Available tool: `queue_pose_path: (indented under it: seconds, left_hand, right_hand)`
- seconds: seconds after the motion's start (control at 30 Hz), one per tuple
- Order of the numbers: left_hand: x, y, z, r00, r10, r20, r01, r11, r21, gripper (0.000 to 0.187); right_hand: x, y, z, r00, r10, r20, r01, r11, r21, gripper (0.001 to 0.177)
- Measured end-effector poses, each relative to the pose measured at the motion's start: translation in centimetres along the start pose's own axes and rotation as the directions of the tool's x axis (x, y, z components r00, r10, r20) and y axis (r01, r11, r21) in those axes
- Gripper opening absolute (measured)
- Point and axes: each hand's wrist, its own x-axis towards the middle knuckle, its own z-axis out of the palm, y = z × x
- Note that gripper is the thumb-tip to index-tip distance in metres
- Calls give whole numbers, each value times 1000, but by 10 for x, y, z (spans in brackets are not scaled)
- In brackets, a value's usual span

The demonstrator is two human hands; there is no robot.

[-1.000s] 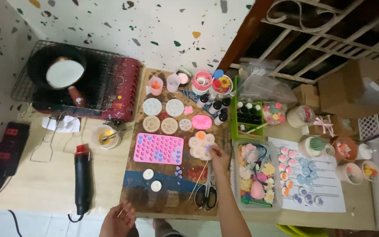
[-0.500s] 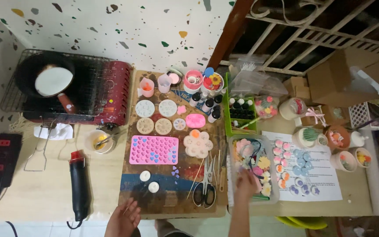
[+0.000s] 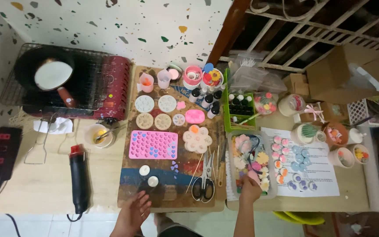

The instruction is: Assembling decorative wax melts by removing small wax shapes from molds and attaching them to bases using a heat gun.

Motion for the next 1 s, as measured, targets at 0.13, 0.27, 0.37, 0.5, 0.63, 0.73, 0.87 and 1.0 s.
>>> queue_pose_path:
  seconds: [0.13,0.27,0.37,0.5,0.63,0.73,0.87,1.0]
  left_hand:
    - [-5,-1,3,1000,3,9,-3,1000,-11,42]
    - [-2,6,-5,999,32,17,-31,998,-57,43]
    - [0,15,-5,998,62,-13,-63,994,-85,43]
    - [-6,25,-2,993,107,-47,-111,990,-84,37]
    - [-22,29,2,988,137,-68,-143,985,-94,34]
    - [-20,23,-15,991,119,-65,-127,983,-129,34]
    - [-26,15,-9,992,96,-82,-107,984,-140,36]
    - [-36,6,30,985,153,-84,-149,988,49,39]
  right_hand:
    - [-15,-5,-6,988,-148,-39,135,962,-236,22]
    - [-48,-22,23,929,-369,-14,361,915,-181,18]
    - [-85,-34,59,900,-398,176,412,910,-48,14]
    - [-159,-61,92,594,-444,671,606,796,-10,15]
    - [-195,-73,119,482,-415,771,730,677,-92,32]
    - [-202,-70,130,489,-417,766,737,667,-108,35]
    - [-199,-53,139,479,-400,782,747,653,-124,26]
    - [-191,-42,139,487,-429,761,520,842,142,22]
